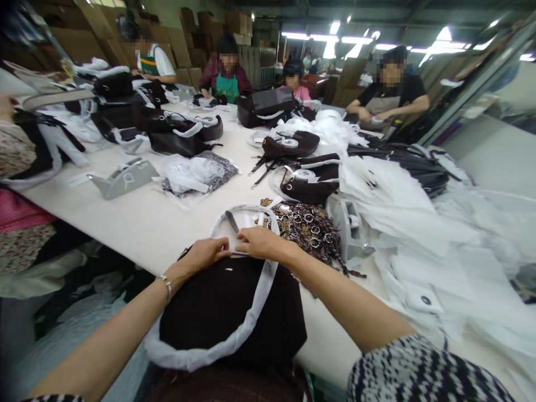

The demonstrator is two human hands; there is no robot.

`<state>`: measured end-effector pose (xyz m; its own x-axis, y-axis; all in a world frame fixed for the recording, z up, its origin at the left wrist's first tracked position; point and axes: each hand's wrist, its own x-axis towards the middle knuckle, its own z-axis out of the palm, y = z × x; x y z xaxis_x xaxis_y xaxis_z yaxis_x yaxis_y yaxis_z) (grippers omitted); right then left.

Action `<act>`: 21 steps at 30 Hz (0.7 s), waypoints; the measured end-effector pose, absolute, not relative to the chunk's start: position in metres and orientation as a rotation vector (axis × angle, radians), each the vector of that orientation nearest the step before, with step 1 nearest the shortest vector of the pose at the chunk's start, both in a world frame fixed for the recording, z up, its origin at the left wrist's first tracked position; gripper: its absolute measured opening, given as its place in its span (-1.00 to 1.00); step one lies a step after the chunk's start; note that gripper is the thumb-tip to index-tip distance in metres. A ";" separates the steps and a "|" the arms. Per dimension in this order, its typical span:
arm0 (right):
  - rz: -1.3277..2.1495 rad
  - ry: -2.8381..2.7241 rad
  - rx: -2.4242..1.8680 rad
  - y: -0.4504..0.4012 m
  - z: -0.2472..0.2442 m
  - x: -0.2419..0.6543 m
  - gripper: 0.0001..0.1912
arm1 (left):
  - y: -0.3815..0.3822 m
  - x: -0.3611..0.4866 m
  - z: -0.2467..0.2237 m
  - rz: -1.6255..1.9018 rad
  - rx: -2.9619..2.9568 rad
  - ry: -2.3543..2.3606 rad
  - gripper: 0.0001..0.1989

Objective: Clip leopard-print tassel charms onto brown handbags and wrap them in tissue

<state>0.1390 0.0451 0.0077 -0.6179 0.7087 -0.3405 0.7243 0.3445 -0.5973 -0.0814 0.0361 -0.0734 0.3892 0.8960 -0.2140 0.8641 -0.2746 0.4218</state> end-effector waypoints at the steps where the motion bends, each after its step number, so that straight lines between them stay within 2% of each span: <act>1: -1.265 2.593 1.245 0.035 0.021 0.144 -0.52 | 0.036 -0.081 -0.077 0.089 2.177 1.502 -0.83; 3: -1.500 2.540 0.800 0.005 0.042 0.153 -0.36 | 0.036 -0.080 -0.080 0.100 2.167 1.481 -0.83; 5: -1.402 2.580 0.535 -0.033 0.049 0.153 -0.29 | 0.038 -0.080 -0.080 0.126 2.152 1.459 -0.83; 6: -1.214 2.661 0.511 -0.050 0.047 0.151 -0.36 | 0.040 -0.080 -0.079 0.142 2.140 1.445 -0.83; 8: -0.842 2.713 0.578 -0.072 0.037 0.144 -0.65 | 0.044 -0.082 -0.076 0.174 2.120 1.414 -0.80; 9: -0.809 2.680 0.597 -0.073 0.033 0.143 -0.77 | 0.046 -0.085 -0.072 0.214 2.106 1.398 -0.77; 11: -1.105 2.594 0.642 -0.054 0.032 0.146 -0.90 | 0.050 -0.095 -0.062 0.411 2.025 1.385 -0.70; 12: -1.321 2.573 0.750 -0.036 0.036 0.152 -0.88 | 0.052 -0.103 -0.055 0.567 1.953 1.398 -0.67; 14: -1.557 2.675 1.240 0.009 0.045 0.169 -0.74 | 0.055 -0.121 -0.039 0.964 1.745 1.469 -0.63; 15: -1.536 2.765 1.601 0.031 0.050 0.179 -0.69 | 0.054 -0.129 -0.031 1.165 1.634 1.516 -0.63; 17: -1.209 2.802 2.336 0.065 0.056 0.200 -0.55 | 0.048 -0.142 -0.016 1.487 1.451 1.631 -0.64; 18: -1.038 2.775 2.568 0.075 0.056 0.210 -0.44 | 0.043 -0.144 -0.011 1.582 1.401 1.673 -0.65; 20: -0.926 2.721 2.715 0.078 0.053 0.228 -0.36 | 0.027 -0.137 -0.002 1.585 1.428 1.715 -0.70; 21: -0.999 2.703 2.658 0.072 0.051 0.236 -0.40 | 0.018 -0.128 0.000 1.501 1.500 1.703 -0.72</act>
<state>0.2361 0.0721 0.0509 0.0750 0.9792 0.1886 0.6212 0.1021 -0.7770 -0.1281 0.0176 0.0003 -0.3313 0.8852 0.3264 0.4351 -0.1637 0.8854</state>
